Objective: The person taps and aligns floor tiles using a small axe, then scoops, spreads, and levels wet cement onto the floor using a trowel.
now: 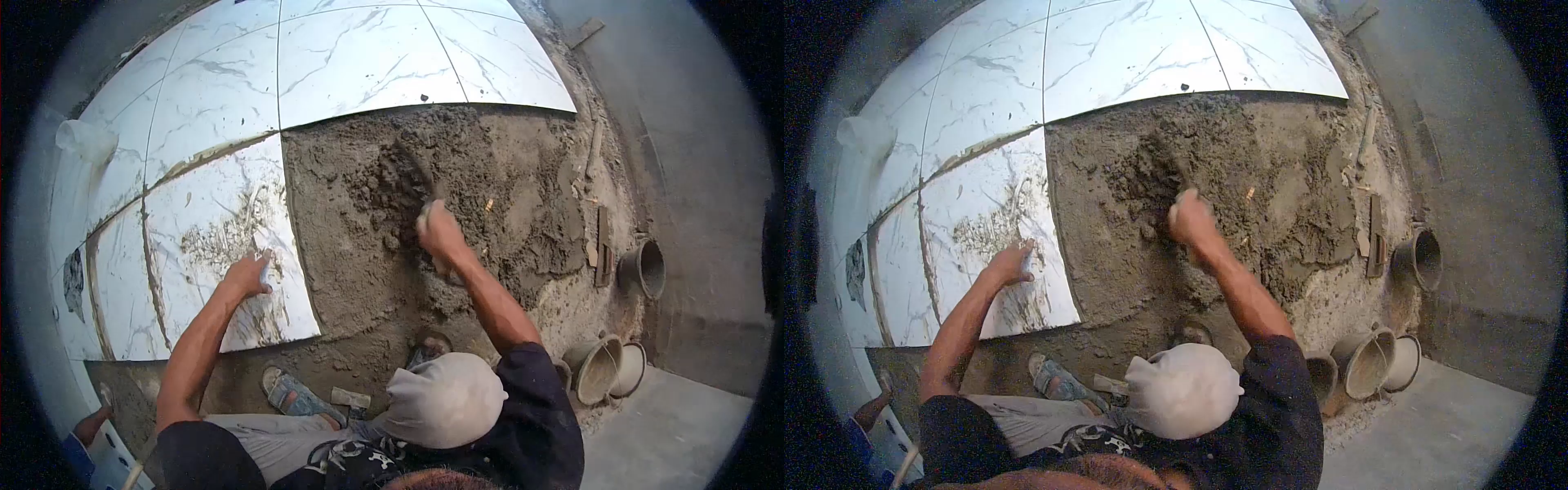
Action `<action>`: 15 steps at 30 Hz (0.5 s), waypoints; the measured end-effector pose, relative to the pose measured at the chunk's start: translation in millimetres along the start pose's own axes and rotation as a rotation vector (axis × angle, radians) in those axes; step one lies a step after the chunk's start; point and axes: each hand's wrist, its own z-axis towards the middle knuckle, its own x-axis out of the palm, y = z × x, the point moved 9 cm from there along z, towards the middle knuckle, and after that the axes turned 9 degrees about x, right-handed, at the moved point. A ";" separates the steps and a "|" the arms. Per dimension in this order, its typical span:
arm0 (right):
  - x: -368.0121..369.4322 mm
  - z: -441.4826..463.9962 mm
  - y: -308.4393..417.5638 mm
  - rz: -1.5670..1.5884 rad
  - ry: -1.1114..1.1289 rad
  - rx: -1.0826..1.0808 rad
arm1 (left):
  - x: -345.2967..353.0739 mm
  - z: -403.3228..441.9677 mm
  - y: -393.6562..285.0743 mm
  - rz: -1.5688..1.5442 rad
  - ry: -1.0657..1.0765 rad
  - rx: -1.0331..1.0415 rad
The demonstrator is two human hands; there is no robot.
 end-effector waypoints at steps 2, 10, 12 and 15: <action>-25.3 42.5 -22.8 0.077 -0.198 0.048 | 0.7 0.0 0.1 -0.007 -0.009 0.004; 104.7 108.9 -55.7 -0.475 -0.003 -0.004 | 6.6 -5.6 -3.9 0.003 -0.054 0.005; 46.5 51.6 -20.6 -0.113 0.207 0.058 | 7.0 -1.0 1.3 0.013 -0.007 0.006; -13.1 61.4 -32.2 0.070 -0.056 0.109 | 5.9 -0.5 1.8 0.037 -0.026 0.019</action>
